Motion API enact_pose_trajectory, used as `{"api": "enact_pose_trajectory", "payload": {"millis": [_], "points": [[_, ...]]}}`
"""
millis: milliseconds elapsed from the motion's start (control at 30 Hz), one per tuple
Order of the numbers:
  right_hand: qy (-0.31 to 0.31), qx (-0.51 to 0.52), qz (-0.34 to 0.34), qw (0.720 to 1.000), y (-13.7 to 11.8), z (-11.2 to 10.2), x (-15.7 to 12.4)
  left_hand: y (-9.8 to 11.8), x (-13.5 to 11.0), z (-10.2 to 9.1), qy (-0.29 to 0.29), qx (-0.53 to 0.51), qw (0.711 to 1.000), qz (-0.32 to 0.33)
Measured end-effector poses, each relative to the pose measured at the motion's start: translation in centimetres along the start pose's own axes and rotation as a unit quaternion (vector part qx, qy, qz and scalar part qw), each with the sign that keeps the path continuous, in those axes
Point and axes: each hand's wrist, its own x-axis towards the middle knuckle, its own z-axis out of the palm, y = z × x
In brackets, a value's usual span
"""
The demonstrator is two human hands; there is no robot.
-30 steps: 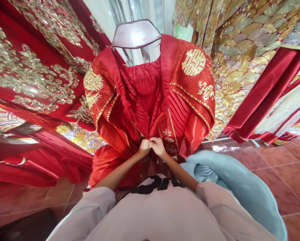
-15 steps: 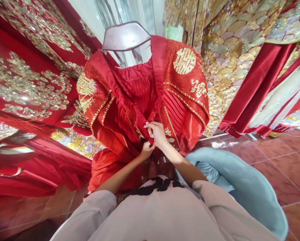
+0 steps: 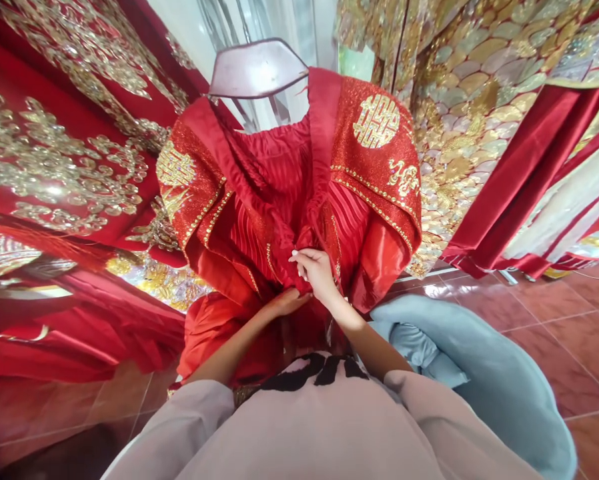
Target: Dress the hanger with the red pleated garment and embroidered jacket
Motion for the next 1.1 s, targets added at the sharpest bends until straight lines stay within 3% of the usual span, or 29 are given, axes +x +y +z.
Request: {"api": "enact_pose_trajectory", "payload": {"millis": [100,200,367,500,767,933,1100], "points": [[0.018,-0.031,-0.023,0.999,0.9,0.2,-0.1,2.3,-0.1,0.5,0.089,0.090,0.992,-0.025],[0.020,-0.053,-0.050,0.997,1.0,0.7,-0.1,4.4,0.0,-0.3,0.163,0.219,0.961,-0.036],[0.064,-0.005,-0.026,0.998,-1.8,2.5,0.8,5.4,0.8,-0.9,0.128,0.299,0.944,-0.054],[0.057,0.041,-0.064,0.996,-4.1,4.1,1.3,5.6,0.6,-0.5,0.112,0.309,0.943,-0.053],[0.094,0.088,-0.077,0.989,-3.1,4.4,1.1,5.8,-0.7,-0.5,0.122,0.302,0.944,-0.059],[0.097,-0.086,-0.161,0.978,-3.4,3.7,0.6,5.2,-0.6,0.1,0.131,0.274,0.952,-0.032],[0.144,-0.345,-0.204,0.905,-1.6,2.1,1.3,4.0,-0.4,0.3,0.157,0.234,0.959,0.002]]}}
